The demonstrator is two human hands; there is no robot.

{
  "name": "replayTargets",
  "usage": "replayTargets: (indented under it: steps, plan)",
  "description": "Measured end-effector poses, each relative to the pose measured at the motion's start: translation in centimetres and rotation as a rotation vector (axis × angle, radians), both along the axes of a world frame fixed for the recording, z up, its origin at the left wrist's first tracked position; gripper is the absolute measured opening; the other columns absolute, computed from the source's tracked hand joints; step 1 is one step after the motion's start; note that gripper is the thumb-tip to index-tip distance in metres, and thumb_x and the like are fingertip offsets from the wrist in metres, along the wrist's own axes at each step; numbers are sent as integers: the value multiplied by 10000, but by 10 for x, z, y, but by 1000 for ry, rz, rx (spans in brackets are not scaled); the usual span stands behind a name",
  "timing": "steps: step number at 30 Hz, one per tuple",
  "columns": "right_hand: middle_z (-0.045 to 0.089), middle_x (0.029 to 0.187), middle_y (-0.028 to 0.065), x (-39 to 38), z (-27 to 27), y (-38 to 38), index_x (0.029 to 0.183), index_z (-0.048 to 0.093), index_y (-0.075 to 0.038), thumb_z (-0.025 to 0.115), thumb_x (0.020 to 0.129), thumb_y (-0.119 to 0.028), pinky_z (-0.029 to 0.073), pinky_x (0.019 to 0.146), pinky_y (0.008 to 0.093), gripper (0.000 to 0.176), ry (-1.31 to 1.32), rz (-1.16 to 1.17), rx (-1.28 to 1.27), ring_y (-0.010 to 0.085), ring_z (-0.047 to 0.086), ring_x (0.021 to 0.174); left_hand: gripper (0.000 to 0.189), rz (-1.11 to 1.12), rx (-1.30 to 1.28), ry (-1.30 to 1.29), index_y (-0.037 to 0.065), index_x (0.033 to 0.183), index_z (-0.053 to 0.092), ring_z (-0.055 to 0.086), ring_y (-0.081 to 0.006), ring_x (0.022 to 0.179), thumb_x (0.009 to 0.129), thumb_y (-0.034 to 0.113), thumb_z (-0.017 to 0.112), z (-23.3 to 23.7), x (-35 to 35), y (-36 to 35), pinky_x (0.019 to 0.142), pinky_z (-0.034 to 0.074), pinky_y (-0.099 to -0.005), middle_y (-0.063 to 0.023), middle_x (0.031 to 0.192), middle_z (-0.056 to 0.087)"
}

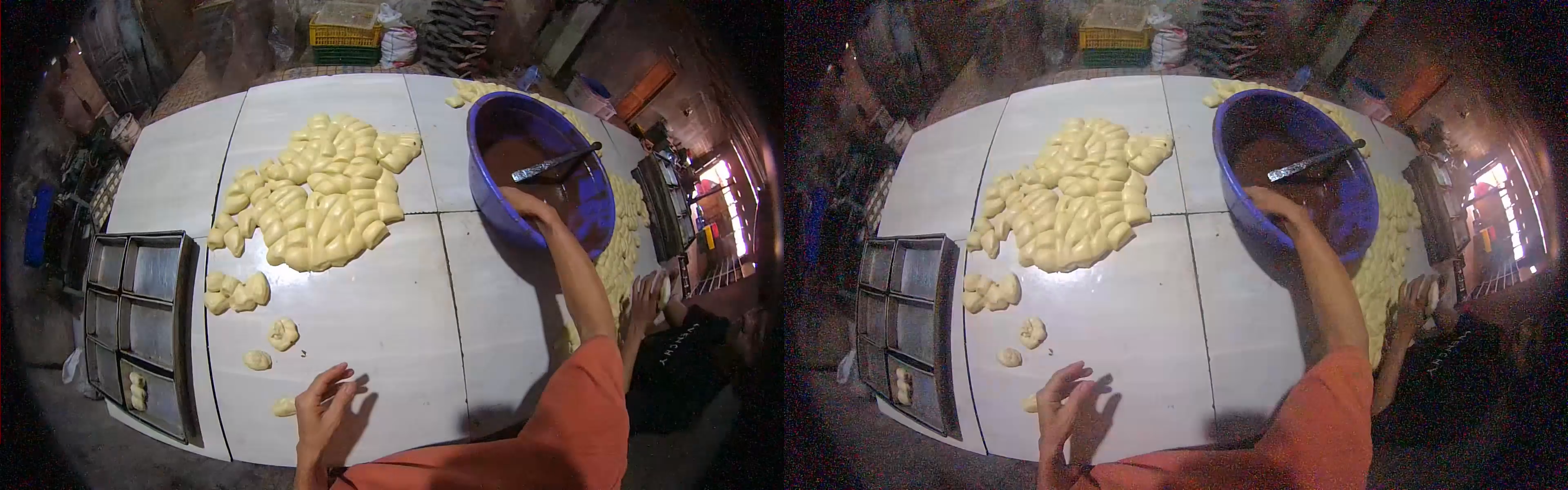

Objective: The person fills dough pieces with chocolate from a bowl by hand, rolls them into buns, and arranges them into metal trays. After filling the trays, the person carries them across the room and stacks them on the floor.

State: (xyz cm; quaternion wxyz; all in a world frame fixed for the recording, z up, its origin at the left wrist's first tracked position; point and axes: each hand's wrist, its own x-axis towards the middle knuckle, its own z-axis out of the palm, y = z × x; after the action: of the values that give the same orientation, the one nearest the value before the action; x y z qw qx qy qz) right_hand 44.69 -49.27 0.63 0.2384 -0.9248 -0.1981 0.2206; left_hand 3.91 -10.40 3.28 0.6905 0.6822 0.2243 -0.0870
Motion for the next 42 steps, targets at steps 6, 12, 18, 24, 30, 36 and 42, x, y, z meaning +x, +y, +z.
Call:
replayTargets:
  steps: [6, 12, 18, 24, 30, 36, 42]
  plan:
    - [712, 1138, 101, 0, -6, -11, 1189, 687, -38, 700, 851, -239, 508, 892, 356, 394, 284, -94, 74, 202, 640, 1020, 376, 12, -42, -61, -23, 1281, 597, 688, -253, 1048, 917, 48, 653, -5, -1, -2, 937, 542, -374, -191, 1170, 691]
    - [679, 1020, 20, -28, 38, -3, 1127, 656, -14, 648, 942, -212, 501, 818, 304, 271, 99, -281, 166, 138, 611, 897, 390, -61, 4, -91, -24, 1289, 597, 690, -241, 1051, 921, 89, 663, -11, -7, 1, 912, 549, -364, -181, 1175, 693]
    - [616, 874, 11, -96, 91, 41, 1065, 591, -72, 619, 995, -214, 526, 632, 227, 161, 163, -564, 1076, 89, 625, 733, 389, -138, -16, -176, -11, 1288, 605, 690, -235, 1036, 924, 114, 658, -7, 14, -7, 903, 550, -357, -172, 1174, 694]
    - [625, 887, 25, -195, 79, 140, 1087, 571, -84, 622, 983, -193, 553, 570, 242, 159, 384, -480, 1297, 123, 649, 733, 386, -152, -384, -230, -25, 1319, 571, 637, -184, 1103, 1035, 236, 540, 4, 53, -47, 957, 515, -350, -113, 1210, 669]
    - [646, 863, 49, -278, 53, 222, 1078, 557, -66, 642, 962, -222, 574, 696, 284, 212, 764, -356, 1285, 127, 660, 832, 280, 127, -741, -284, 12, 1075, 678, 643, -111, 920, 1038, 265, 564, -12, 41, -38, 848, 536, -282, -18, 969, 680]
    - [532, 1341, 119, -309, 35, 242, 1233, 586, -78, 807, 796, -120, 531, 981, 395, 492, 410, -51, 1012, 221, 588, 1174, 305, 428, -737, -191, -15, 1185, 672, 661, -102, 811, 980, 211, 664, -32, 12, -4, 760, 557, -249, -48, 946, 706]
    - [568, 1266, 149, -336, 12, 262, 1203, 671, -42, 775, 827, -81, 550, 840, 342, 391, -270, 2, 723, 254, 640, 1027, 395, 403, -649, -281, -15, 1298, 627, 636, -75, 878, 977, 211, 671, -29, 7, -9, 747, 541, -236, -56, 1052, 704]
